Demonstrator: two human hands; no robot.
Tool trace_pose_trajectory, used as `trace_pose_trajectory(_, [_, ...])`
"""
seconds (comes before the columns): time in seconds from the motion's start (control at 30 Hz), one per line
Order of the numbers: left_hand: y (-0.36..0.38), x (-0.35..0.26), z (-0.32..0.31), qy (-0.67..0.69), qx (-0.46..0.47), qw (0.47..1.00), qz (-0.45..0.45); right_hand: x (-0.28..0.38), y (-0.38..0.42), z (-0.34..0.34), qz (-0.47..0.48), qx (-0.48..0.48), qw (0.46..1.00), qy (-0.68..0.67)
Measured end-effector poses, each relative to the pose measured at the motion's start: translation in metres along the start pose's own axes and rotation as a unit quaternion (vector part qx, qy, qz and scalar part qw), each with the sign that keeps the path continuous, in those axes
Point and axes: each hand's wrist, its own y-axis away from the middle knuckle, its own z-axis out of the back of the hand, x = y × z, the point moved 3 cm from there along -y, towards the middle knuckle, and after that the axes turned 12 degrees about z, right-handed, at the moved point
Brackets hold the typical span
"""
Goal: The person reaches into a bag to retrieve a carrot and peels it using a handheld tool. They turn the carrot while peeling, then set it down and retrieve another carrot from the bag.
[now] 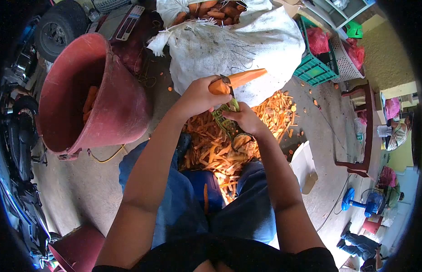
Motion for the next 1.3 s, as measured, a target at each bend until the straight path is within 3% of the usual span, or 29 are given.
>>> trace_pose_trajectory(0.17, [-0.003, 0.005, 0.001, -0.010, -0.007, 1.000, 0.011, -0.006, -0.003, 0.000, 0.005, -0.021, 0.991, 0.130])
trace_pose_trajectory(0.23, [-0.003, 0.007, 0.001, -0.004, 0.007, 1.000, 0.021, -0.005, -0.002, -0.003, 0.005, 0.003, 0.999, -0.046])
trace_pose_trajectory(0.33, [-0.004, 0.001, 0.002, 0.040, 0.029, 0.999, -0.012, 0.001, -0.002, -0.004, 0.015, -0.006, 0.993, -0.116])
trace_pose_trajectory(0.43, [-0.003, 0.000, 0.007, 0.051, 0.054, 0.997, -0.029, 0.002, -0.001, 0.003, 0.049, -0.007, 0.997, -0.052])
trace_pose_trajectory(0.77, [-0.001, 0.000, 0.015, 0.100, 0.053, 0.992, -0.052, 0.008, 0.003, 0.009, 0.067, -0.027, 0.997, -0.042])
trace_pose_trajectory(0.87, [-0.001, 0.002, 0.014, 0.104, 0.054, 0.991, -0.060, 0.013, 0.005, 0.007, 0.042, -0.001, 0.999, 0.004])
trace_pose_trajectory(1.13, [0.001, -0.001, 0.012, 0.115, 0.055, 0.989, -0.070, 0.019, 0.006, 0.008, 0.053, -0.058, 0.978, 0.193])
trace_pose_trajectory(1.2, [0.005, -0.007, 0.012, 0.069, 0.039, 0.991, -0.105, 0.024, 0.007, 0.008, 0.044, -0.069, 0.966, 0.244])
trace_pose_trajectory(1.3, [0.005, -0.007, 0.013, -0.016, 0.030, 0.996, -0.084, 0.026, 0.008, 0.007, 0.033, -0.084, 0.947, 0.309])
